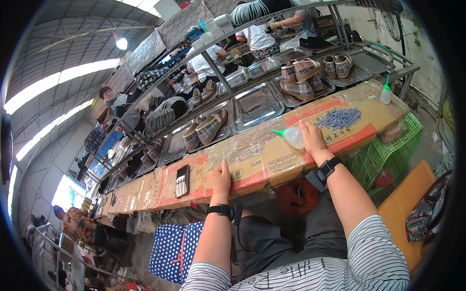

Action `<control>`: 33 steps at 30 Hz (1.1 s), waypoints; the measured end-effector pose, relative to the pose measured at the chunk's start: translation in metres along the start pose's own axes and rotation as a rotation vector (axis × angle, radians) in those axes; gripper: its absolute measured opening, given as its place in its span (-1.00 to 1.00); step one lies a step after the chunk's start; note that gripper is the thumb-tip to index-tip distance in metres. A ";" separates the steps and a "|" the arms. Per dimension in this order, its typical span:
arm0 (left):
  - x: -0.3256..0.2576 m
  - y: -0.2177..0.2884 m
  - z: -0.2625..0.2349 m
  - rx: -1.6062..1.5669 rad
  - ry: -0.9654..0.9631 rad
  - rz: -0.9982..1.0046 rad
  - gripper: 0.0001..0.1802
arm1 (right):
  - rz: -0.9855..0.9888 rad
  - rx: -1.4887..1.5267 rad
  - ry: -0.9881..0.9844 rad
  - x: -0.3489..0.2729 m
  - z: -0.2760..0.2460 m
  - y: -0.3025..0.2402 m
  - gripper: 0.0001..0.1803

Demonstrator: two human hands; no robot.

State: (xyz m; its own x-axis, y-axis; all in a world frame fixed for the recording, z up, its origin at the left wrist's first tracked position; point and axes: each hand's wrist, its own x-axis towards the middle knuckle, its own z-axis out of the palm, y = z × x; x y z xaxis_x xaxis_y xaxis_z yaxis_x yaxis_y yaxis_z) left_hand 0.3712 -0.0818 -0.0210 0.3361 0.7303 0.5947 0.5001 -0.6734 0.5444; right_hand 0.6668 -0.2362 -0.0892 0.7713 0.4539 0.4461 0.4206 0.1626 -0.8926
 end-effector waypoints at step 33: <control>-0.018 0.084 -0.012 0.620 -0.206 0.226 -0.62 | 0.009 -0.235 0.065 0.028 -0.049 -0.048 -0.51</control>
State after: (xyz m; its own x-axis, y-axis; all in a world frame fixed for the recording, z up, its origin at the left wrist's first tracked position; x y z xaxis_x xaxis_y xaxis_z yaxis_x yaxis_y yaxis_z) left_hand 0.3974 -0.1533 0.0212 0.6000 0.6280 0.4955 0.7432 -0.6668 -0.0550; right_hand 0.6911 -0.2741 -0.0308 0.8015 0.3959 0.4482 0.5071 -0.0529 -0.8602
